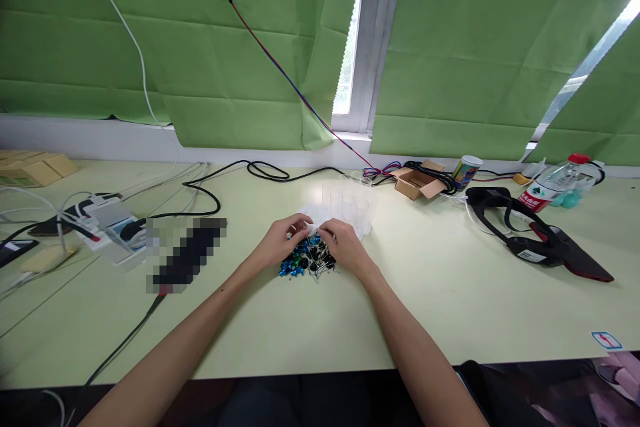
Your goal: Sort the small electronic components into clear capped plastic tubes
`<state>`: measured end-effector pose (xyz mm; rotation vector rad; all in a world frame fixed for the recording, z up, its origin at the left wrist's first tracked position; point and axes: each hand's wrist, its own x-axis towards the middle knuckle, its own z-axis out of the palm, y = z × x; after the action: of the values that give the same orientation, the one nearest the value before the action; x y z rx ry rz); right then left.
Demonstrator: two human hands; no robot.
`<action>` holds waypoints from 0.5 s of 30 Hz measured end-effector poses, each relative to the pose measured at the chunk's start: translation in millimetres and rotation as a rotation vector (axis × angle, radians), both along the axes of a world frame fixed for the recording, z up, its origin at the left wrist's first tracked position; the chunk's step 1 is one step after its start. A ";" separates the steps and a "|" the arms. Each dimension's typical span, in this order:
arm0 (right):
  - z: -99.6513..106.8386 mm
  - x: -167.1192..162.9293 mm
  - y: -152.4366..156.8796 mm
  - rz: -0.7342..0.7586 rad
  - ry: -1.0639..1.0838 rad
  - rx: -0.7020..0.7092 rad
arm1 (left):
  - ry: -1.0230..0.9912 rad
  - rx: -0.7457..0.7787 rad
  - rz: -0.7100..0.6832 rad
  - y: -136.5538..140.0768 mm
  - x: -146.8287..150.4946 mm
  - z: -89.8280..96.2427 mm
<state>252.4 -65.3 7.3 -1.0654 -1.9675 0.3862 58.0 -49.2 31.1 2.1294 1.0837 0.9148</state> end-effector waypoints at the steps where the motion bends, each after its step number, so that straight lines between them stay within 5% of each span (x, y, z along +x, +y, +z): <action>1: 0.2 0.1 -0.2 0.001 0.001 -0.002 | -0.015 -0.010 0.000 0.2 0.1 -0.4; 15: -1.0 -0.8 2.0 0.005 0.067 0.047 | -0.224 -0.257 0.035 3.5 1.1 -0.7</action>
<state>251.6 -63.3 6.3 -1.0051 -1.9113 0.3715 59.1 -45.7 30.4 1.7595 1.0641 0.9488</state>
